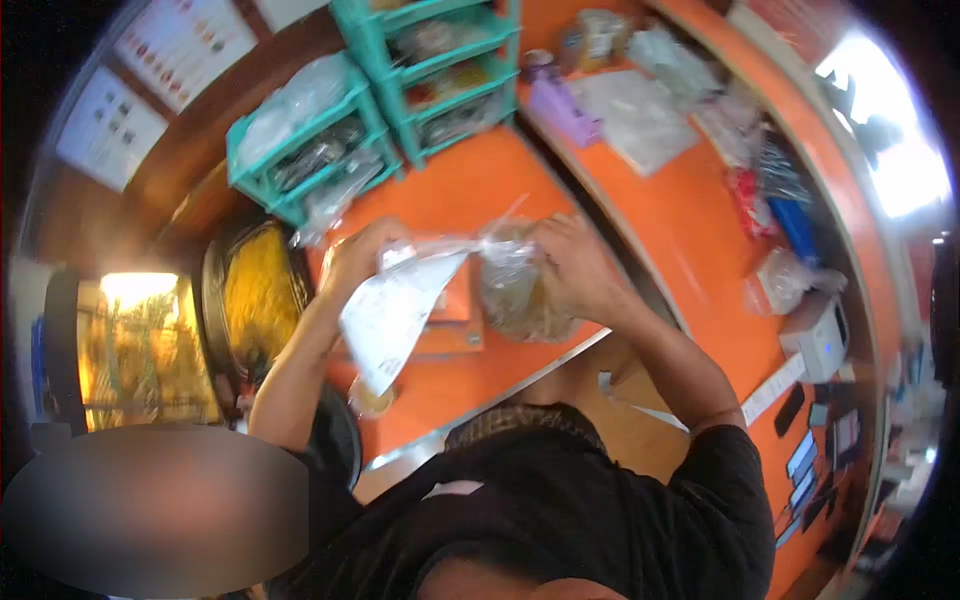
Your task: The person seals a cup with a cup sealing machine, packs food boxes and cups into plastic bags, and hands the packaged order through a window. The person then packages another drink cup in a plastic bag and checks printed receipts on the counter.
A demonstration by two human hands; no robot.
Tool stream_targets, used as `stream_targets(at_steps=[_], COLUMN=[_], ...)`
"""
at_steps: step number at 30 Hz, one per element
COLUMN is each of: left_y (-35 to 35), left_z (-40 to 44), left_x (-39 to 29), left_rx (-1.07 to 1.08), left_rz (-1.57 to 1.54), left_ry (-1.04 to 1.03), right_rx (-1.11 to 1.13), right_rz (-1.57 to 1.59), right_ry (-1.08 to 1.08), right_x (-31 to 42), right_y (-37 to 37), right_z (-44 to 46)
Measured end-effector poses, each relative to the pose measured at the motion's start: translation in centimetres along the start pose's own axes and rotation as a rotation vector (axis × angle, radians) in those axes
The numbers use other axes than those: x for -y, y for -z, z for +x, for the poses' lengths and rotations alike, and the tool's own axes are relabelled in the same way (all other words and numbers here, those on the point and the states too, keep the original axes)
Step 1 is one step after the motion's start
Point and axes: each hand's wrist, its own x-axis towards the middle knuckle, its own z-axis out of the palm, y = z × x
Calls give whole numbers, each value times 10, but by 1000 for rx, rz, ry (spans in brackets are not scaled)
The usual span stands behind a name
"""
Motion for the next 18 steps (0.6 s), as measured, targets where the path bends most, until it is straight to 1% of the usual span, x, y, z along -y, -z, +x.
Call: stream_targets(at_steps=[1,3,4,7,10,11,15,17,18], left_y=[0,2,11,11,9,6,-19,-40,-50], left_z=[12,44,58,106,164,190,283,327,349], left_x=[3,-16,-47,-109,-186,-193,-258,-300,-319], left_rx=[-18,-11,-3,32,78,103,174,216,237], left_rz=[-129,-188,-104,-144,-48,-123,-227,-289,-329], left_ry=[-94,-207,-213,-93,-164,-181,-341,-429,-470], right_rx=[-4,-27,-37,-228,-231,-277,-335,-420,-424], right_rz=[-21,-66,-73,-85,-51,-98,-227,-413,-386], right_ry=[-11,-23,-16,39,-85,-44,-109,85,99], right_x=[0,-7,-13,-25,-24,-30,-36,-53,-66], right_y=[14,43,58,110,191,218,339,402,432], right_z=[0,1,1,-2,-9,-12,-28,-34,-35])
